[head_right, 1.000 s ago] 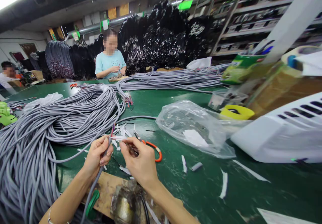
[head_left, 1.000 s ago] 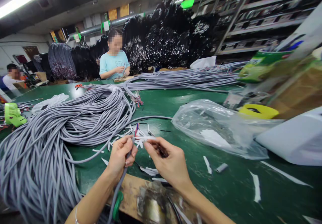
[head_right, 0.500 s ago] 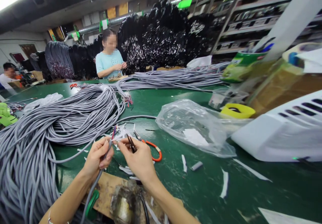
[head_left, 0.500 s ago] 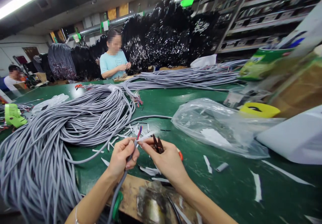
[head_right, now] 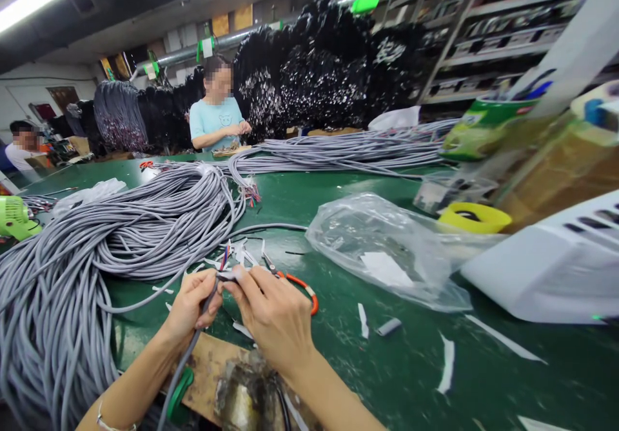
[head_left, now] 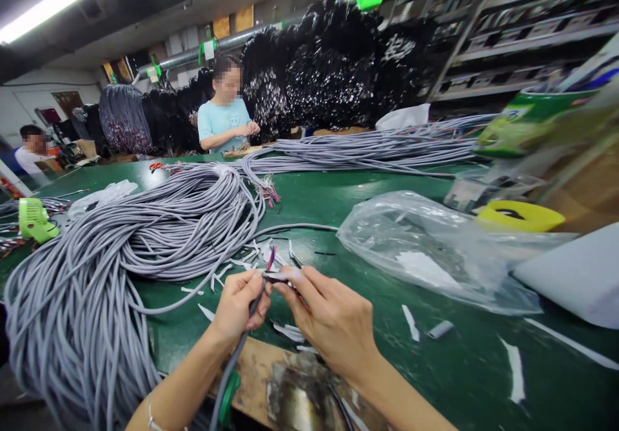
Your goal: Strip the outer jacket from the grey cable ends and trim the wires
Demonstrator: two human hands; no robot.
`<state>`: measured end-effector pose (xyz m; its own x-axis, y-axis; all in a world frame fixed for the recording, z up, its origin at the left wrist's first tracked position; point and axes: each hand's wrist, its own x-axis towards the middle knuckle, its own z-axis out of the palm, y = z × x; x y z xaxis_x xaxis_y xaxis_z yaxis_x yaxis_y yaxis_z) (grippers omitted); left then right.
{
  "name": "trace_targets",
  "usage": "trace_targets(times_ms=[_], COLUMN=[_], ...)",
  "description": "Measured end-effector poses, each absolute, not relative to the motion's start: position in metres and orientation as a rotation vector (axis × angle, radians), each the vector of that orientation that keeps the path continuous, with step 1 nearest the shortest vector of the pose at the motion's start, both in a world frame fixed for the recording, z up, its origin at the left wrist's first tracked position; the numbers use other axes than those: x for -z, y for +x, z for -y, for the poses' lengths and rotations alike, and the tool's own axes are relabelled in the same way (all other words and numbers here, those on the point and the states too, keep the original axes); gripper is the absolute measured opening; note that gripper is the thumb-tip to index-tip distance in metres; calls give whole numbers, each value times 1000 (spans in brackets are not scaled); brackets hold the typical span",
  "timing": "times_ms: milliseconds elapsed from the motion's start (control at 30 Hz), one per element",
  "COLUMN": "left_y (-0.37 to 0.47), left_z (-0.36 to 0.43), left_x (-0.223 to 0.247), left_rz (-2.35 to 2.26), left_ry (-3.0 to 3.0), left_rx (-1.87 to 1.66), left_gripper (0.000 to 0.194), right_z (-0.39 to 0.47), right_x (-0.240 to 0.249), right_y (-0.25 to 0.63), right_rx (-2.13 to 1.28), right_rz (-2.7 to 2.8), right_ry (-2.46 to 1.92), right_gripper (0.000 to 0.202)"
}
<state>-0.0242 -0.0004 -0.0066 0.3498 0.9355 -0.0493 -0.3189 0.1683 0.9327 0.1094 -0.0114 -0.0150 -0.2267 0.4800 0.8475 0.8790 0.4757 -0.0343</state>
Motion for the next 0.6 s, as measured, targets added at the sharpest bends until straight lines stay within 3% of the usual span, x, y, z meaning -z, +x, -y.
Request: trace_targets(times_ms=[133, 367, 500, 600], left_y=[-24, -22, -23, -25], left_z=[1, 5, 4, 0], left_x=[6, 6, 3, 0], left_rz=[-772, -911, -1133, -1259], left_ry=[1023, 1251, 1395, 1367], left_rx=[-1009, -1093, -1202, -1303], left_gripper=[44, 35, 14, 12], right_z=[12, 8, 12, 13], right_x=[15, 5, 3, 4], right_y=[112, 115, 112, 111], right_rx=[563, -205, -192, -105], right_rz=[1874, 1651, 1657, 1672], right_ry=[-1143, -1099, -1095, -1097], right_gripper=[35, 32, 33, 38])
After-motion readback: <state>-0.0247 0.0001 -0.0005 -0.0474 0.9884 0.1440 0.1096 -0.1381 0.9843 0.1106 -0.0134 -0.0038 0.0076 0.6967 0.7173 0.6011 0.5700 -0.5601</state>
